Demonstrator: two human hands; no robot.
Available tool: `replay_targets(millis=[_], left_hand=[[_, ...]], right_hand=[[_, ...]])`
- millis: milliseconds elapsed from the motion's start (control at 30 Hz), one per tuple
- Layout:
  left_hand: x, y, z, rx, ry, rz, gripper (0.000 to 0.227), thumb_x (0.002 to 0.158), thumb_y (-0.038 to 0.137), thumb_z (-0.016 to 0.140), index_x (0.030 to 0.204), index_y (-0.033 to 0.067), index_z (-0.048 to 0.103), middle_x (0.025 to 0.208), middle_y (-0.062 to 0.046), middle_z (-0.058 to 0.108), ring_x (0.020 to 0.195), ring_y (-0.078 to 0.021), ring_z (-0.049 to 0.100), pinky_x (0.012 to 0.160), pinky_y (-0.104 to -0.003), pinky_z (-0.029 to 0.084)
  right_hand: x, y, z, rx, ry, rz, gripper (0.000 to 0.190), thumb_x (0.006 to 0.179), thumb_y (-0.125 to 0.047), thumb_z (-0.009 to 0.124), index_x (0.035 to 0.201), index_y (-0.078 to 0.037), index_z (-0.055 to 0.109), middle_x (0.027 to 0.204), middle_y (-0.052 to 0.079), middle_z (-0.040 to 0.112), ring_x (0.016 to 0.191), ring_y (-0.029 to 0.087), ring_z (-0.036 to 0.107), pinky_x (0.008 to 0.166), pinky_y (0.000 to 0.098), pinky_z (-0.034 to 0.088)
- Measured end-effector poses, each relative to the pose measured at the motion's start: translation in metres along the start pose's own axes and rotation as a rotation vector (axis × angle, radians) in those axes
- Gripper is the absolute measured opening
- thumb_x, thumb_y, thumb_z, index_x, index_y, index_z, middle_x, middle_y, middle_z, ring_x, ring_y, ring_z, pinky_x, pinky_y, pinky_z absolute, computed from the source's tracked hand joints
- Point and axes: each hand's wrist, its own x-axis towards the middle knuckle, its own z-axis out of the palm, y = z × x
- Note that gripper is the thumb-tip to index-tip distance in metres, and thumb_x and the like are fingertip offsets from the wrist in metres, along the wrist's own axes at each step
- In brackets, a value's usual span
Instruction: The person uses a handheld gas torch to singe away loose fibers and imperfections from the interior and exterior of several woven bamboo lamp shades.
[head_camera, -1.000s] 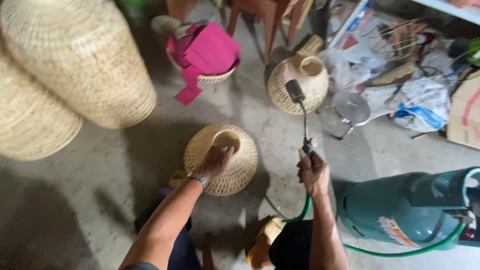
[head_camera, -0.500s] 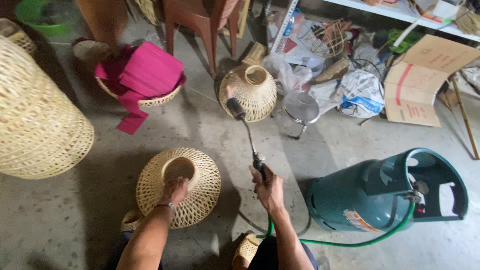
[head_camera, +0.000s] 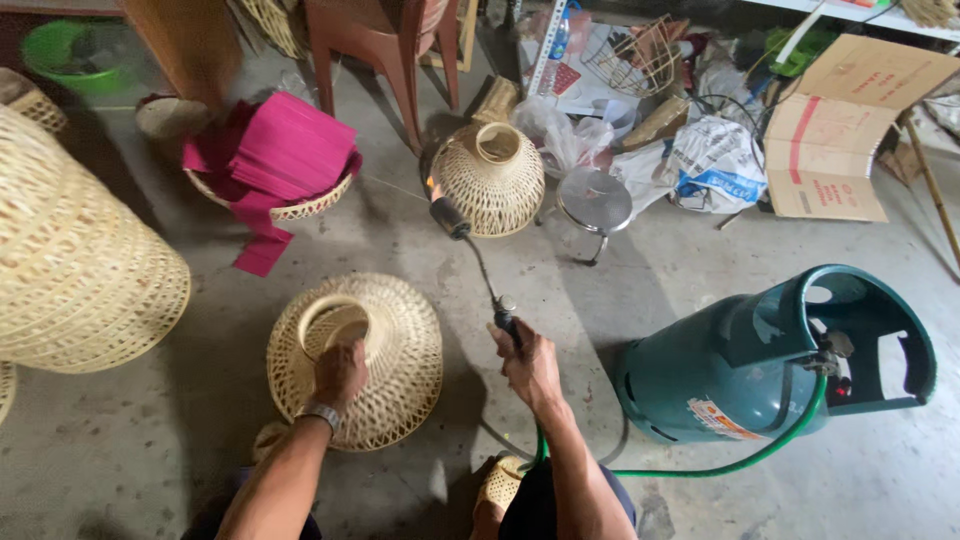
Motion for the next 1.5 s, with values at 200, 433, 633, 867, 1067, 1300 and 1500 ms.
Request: replay_targets(millis=[200,433,633,867,1067,1300,1500], left_hand=[[-0.063,-0.008,-0.131,-0.513,0.435,-0.059,0.044,0.102,0.034,0.051,0.121,-0.0038,0.064,0.125,-0.023,0.066,0.108,-0.0332,0.064,0.094,-0.044,0.054],[-0.077,-0.031,-0.184,-1.534,0.765,-0.036,0.05,0.093,0.025,0.076,0.131,-0.0013,0.059,0.134,-0.016,0.062,0.12,-0.0248,0.061,0.098,-0.037,0.054],[-0.11,-0.013,-0.218,-1.699,0.952,0.024,0.053,0.093,0.026,0.072,0.137,0.0094,0.048,0.14,-0.012,0.053,0.126,-0.0245,0.053,0.095,-0.038,0.053],[-0.094,-0.019,-0.222,-1.021,1.05,-0.127,0.042,0.112,0.037,0.062,0.11,-0.0043,0.068,0.116,-0.02,0.076,0.106,-0.0303,0.069,0.085,-0.038,0.053],[-0.132,-0.038,-0.225,0.166,1.16,-0.066,0.051,0.077,0.015,0.066,0.126,0.002,0.064,0.116,-0.02,0.064,0.11,-0.0363,0.061,0.091,-0.045,0.052],[-0.147,-0.024,-0.257,-1.565,1.046,-0.021,0.05,0.107,0.044,0.052,0.114,-0.0049,0.061,0.118,-0.018,0.066,0.11,-0.0287,0.063,0.094,-0.041,0.053],[-0.161,-0.022,-0.267,-1.721,0.942,0.035,0.049,0.107,0.043,0.051,0.115,-0.0044,0.061,0.118,-0.016,0.067,0.107,-0.0264,0.066,0.091,-0.039,0.055]], right_hand=[[0.004,0.016,-0.017,0.176,0.086,-0.041,0.035,0.094,-0.037,0.065,0.11,-0.006,0.069,0.071,0.001,0.063,0.053,0.009,0.056,0.046,0.0289,0.047],[-0.017,0.012,-0.026,0.404,0.105,-0.179,0.033,0.098,-0.035,0.065,0.098,-0.002,0.066,0.072,0.001,0.062,0.055,0.009,0.055,0.046,0.0283,0.046],[-0.077,-0.006,-0.03,0.186,0.075,-0.163,0.043,0.102,-0.036,0.067,0.098,0.007,0.07,0.066,0.009,0.062,0.051,0.014,0.056,0.048,0.03,0.046],[-0.164,-0.026,0.033,0.009,-0.343,-0.294,0.049,0.088,-0.037,0.069,0.131,-0.013,0.071,0.066,0.002,0.069,0.047,0.011,0.054,0.042,0.0348,0.046],[-0.193,-0.009,0.043,-0.074,-0.315,-0.397,0.043,0.094,-0.036,0.069,0.126,-0.008,0.072,0.056,0.013,0.053,0.049,0.013,0.049,0.051,0.0349,0.047],[-0.199,0.004,0.026,-0.01,-0.183,-0.275,0.045,0.092,-0.035,0.07,0.13,-0.011,0.07,0.055,0.006,0.056,0.048,0.011,0.052,0.049,0.0324,0.047],[-0.201,0.012,0.018,0.027,-0.183,-0.139,0.038,0.095,-0.036,0.068,0.118,-0.006,0.075,0.057,0.003,0.054,0.047,0.011,0.049,0.046,0.0334,0.043]])
